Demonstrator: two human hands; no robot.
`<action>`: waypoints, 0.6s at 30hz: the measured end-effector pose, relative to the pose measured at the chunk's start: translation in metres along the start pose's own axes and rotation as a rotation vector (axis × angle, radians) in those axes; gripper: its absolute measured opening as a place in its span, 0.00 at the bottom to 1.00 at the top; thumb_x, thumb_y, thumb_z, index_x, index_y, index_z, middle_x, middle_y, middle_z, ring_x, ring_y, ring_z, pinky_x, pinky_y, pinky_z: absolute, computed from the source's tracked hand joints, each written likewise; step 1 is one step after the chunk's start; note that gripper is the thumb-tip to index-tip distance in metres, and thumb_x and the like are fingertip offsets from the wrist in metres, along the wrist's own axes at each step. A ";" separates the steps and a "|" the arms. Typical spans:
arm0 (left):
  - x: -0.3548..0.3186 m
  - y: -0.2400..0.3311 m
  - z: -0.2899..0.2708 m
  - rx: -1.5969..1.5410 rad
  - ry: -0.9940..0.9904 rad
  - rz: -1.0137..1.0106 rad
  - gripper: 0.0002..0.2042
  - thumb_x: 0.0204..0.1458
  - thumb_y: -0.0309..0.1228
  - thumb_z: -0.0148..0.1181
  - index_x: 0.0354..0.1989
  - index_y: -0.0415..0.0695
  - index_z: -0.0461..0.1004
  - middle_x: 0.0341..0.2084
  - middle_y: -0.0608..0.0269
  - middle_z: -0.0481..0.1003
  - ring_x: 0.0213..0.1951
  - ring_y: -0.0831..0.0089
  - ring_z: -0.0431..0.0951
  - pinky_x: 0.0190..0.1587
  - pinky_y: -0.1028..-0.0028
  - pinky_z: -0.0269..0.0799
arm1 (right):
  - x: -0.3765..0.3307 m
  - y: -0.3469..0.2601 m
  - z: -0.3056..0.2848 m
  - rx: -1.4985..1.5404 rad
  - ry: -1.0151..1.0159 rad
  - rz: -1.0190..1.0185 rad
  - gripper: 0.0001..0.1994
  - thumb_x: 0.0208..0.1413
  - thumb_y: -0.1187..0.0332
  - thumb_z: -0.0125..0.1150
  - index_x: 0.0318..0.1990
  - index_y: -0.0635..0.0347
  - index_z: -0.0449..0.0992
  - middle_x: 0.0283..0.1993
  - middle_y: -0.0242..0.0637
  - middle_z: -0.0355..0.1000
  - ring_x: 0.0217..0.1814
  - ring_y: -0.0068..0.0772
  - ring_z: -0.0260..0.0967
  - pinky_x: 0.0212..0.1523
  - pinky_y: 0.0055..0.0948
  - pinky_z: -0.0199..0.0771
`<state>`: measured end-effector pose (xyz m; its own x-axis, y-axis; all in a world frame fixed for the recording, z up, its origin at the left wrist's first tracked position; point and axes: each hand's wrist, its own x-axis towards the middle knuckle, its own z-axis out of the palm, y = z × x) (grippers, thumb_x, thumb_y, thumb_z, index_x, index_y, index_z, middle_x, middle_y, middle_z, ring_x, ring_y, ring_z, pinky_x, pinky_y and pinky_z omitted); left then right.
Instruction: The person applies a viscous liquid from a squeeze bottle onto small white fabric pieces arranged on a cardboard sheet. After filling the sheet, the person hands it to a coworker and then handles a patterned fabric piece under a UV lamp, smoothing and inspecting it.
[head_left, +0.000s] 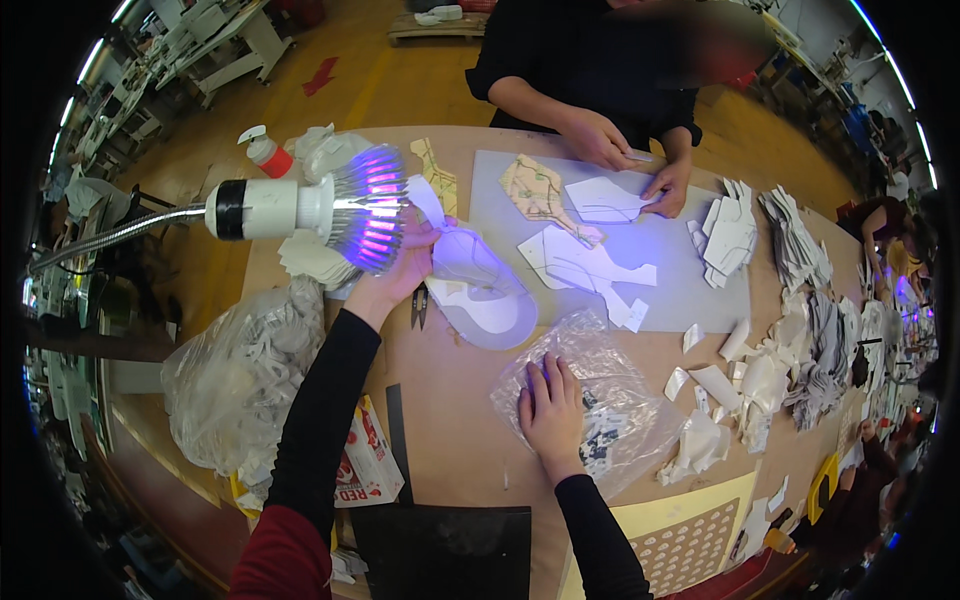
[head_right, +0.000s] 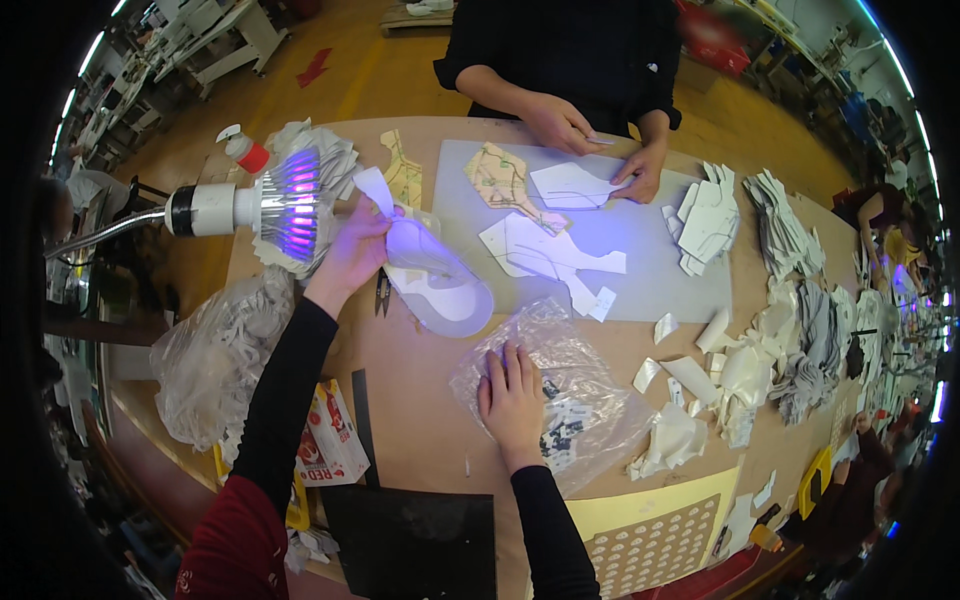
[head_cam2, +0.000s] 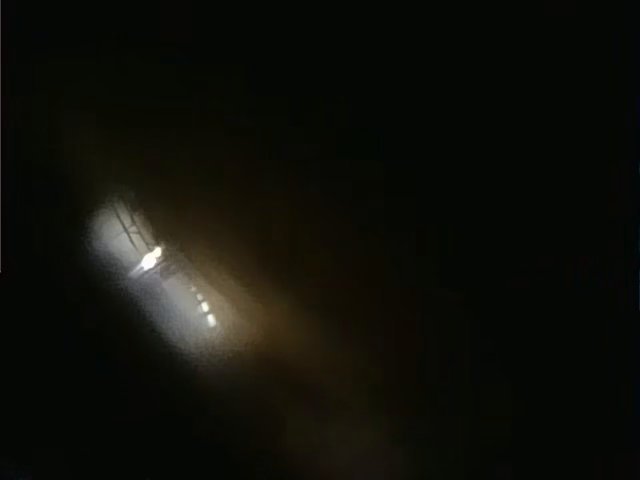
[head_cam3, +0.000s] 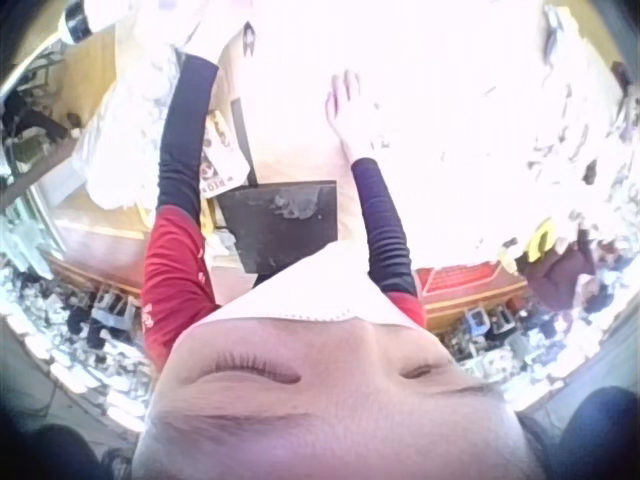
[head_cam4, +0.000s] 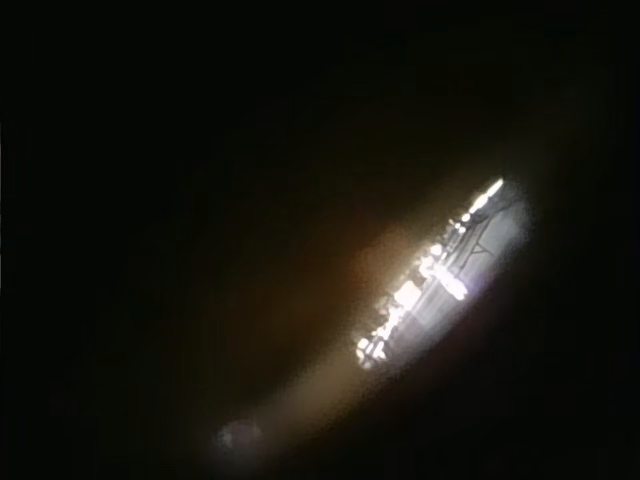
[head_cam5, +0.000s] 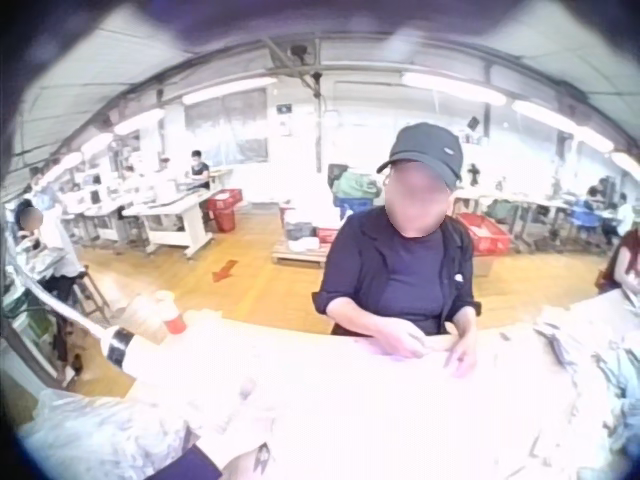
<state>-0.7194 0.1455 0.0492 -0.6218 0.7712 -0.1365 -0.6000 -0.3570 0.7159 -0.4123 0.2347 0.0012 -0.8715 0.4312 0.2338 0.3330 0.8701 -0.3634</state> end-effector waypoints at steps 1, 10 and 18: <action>-0.004 0.000 0.001 -0.002 -0.006 0.028 0.28 0.55 0.22 0.53 0.64 0.50 0.52 0.43 0.60 0.68 0.47 0.67 0.71 0.54 0.61 0.69 | 0.001 0.000 -0.001 -0.002 -0.003 -0.005 0.19 0.54 0.66 0.56 0.53 0.60 0.73 0.60 0.48 0.65 0.63 0.53 0.60 0.62 0.49 0.61; -0.089 0.034 0.061 0.045 0.319 -0.107 0.17 0.58 0.32 0.55 0.55 0.45 0.63 0.32 0.62 0.71 0.30 0.64 0.76 0.45 0.53 0.76 | 0.018 0.015 -0.035 0.530 -0.237 0.190 0.17 0.53 0.69 0.60 0.51 0.61 0.74 0.60 0.48 0.65 0.63 0.51 0.61 0.61 0.41 0.63; -0.111 0.033 0.066 0.062 0.298 -0.269 0.20 0.57 0.27 0.53 0.58 0.39 0.61 0.42 0.50 0.75 0.36 0.61 0.81 0.34 0.66 0.81 | 0.161 0.064 -0.039 0.503 -0.115 0.158 0.16 0.55 0.70 0.60 0.50 0.65 0.74 0.44 0.49 0.75 0.45 0.47 0.74 0.46 0.38 0.72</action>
<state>-0.6372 0.0829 0.1329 -0.5713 0.6427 -0.5104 -0.7351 -0.1241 0.6665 -0.5175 0.3690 0.0507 -0.8681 0.4938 0.0513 0.2739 0.5626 -0.7800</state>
